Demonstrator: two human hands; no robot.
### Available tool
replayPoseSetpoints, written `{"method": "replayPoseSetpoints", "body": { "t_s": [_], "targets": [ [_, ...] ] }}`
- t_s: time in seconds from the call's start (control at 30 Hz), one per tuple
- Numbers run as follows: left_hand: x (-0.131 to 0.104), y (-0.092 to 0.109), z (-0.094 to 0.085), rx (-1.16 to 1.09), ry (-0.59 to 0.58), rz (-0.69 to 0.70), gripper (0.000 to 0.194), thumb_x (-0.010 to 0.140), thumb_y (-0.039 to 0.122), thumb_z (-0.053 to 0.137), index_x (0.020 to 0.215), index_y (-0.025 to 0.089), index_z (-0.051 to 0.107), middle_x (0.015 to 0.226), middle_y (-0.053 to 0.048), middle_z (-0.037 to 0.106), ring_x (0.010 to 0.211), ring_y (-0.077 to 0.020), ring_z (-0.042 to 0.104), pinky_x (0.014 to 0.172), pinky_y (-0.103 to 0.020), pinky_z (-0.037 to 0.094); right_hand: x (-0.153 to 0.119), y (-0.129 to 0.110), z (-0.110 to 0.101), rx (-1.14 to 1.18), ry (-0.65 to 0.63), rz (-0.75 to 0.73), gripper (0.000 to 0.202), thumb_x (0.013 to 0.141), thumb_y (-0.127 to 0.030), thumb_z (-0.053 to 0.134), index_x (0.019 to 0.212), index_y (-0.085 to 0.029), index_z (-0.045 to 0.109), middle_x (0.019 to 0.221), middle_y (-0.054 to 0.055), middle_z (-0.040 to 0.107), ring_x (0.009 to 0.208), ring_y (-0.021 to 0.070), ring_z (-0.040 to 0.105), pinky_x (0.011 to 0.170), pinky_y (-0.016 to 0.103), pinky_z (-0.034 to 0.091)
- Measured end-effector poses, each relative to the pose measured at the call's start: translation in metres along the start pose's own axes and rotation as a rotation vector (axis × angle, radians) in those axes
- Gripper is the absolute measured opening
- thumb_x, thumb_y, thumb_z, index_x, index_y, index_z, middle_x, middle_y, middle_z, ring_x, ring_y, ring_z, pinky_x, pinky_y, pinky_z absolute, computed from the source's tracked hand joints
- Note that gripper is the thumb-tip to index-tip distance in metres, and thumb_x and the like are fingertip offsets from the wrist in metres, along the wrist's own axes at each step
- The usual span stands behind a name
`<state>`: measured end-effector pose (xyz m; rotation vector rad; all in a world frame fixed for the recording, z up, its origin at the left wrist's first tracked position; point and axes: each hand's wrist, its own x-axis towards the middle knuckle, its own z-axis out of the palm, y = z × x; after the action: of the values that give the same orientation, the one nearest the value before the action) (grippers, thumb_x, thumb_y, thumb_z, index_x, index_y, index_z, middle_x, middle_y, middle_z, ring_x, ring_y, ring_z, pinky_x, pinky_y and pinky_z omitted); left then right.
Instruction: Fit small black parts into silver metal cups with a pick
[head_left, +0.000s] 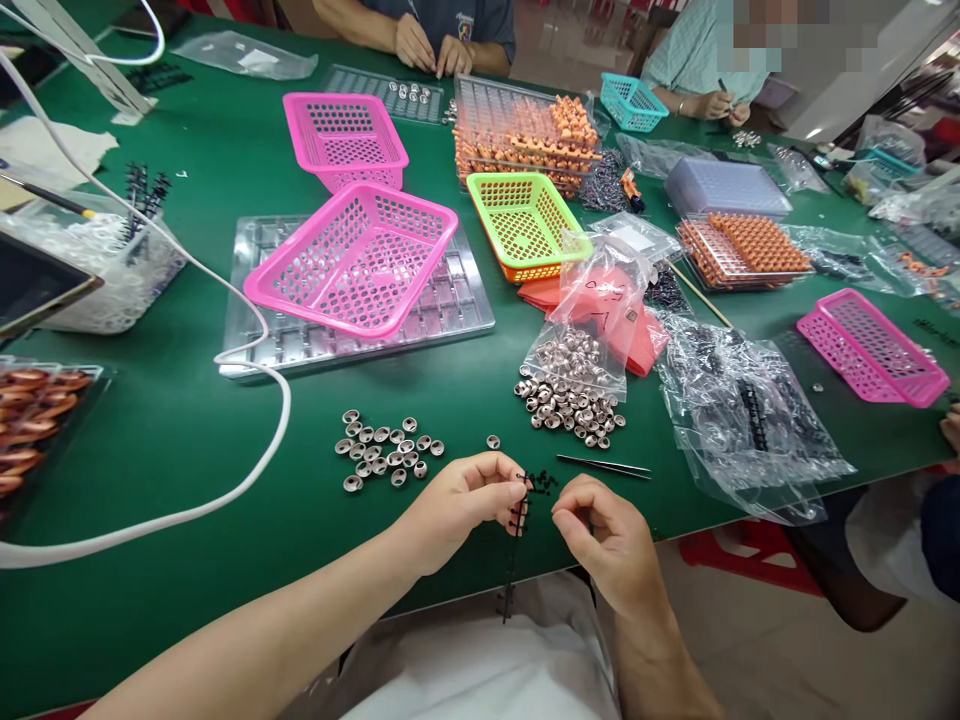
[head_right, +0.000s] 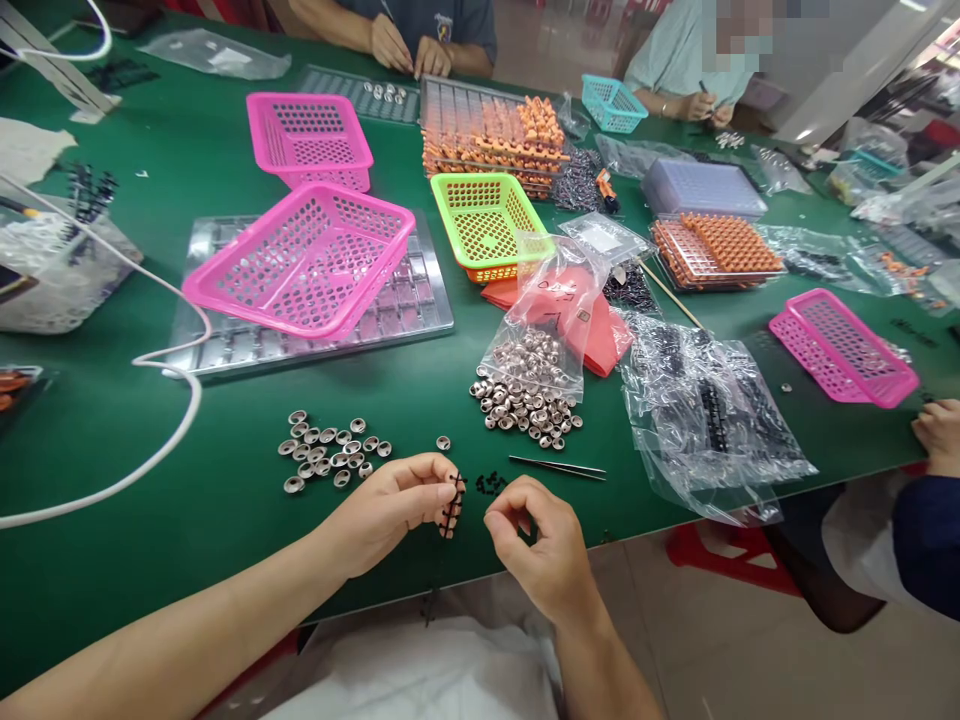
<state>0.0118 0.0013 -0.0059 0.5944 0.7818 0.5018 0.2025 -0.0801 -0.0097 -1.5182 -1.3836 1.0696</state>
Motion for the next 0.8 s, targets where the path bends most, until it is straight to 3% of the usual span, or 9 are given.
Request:
{"method": "replayPoseSetpoints", "body": {
  "t_s": [0.3, 0.47, 0.57, 0.73, 0.8],
  "targets": [
    [0.000, 0.003, 0.002, -0.035, 0.065, 0.007, 0.037, 0.067, 0.039, 0.090, 0.077, 0.013, 0.066, 0.074, -0.002, 0.069, 0.068, -0.0141, 0.066, 0.059, -0.024, 0.058, -0.003, 0.004, -0.010, -0.054, 0.084, -0.031, 0.015, 0.092, -0.026, 0.060, 0.078, -0.021, 0.064, 0.078, 0.002, 0.061, 0.071, 0.0152, 0.057, 0.062, 0.027, 0.043],
    [0.001, 0.007, 0.001, -0.117, 0.183, 0.083, 0.035, 0.065, 0.033, 0.091, 0.080, 0.013, 0.067, 0.077, -0.003, 0.073, 0.073, -0.0147, 0.070, 0.064, -0.023, 0.060, -0.006, 0.002, -0.009, -0.043, -0.081, -0.064, 0.008, 0.089, -0.029, 0.065, 0.092, -0.023, 0.069, 0.083, 0.003, 0.067, 0.070, 0.0151, 0.060, 0.063, 0.027, 0.047],
    [0.002, 0.009, -0.001, -0.157, 0.239, 0.125, 0.033, 0.066, 0.031, 0.091, 0.080, 0.012, 0.067, 0.078, -0.004, 0.074, 0.074, -0.0147, 0.071, 0.065, -0.022, 0.060, -0.008, 0.002, -0.005, -0.041, -0.123, -0.033, 0.016, 0.086, -0.031, 0.070, 0.100, -0.024, 0.069, 0.087, 0.002, 0.069, 0.071, 0.0143, 0.060, 0.064, 0.026, 0.048],
    [0.001, 0.011, -0.003, -0.211, 0.250, 0.134, 0.031, 0.066, 0.025, 0.091, 0.078, 0.013, 0.065, 0.082, -0.003, 0.075, 0.080, -0.0180, 0.075, 0.070, -0.024, 0.061, -0.010, 0.006, 0.007, -0.029, 0.078, 0.065, 0.012, 0.087, -0.030, 0.065, 0.079, -0.022, 0.065, 0.071, -0.001, 0.062, 0.062, 0.0123, 0.055, 0.060, 0.025, 0.046],
    [0.000, 0.011, -0.002, -0.213, 0.221, 0.122, 0.032, 0.065, 0.024, 0.091, 0.077, 0.014, 0.064, 0.084, -0.004, 0.075, 0.084, -0.0201, 0.075, 0.074, -0.027, 0.061, -0.008, 0.009, 0.011, 0.038, 0.171, 0.138, 0.013, 0.089, -0.033, 0.064, 0.083, -0.021, 0.065, 0.071, 0.000, 0.063, 0.062, 0.0124, 0.056, 0.059, 0.024, 0.047]
  ]
}}
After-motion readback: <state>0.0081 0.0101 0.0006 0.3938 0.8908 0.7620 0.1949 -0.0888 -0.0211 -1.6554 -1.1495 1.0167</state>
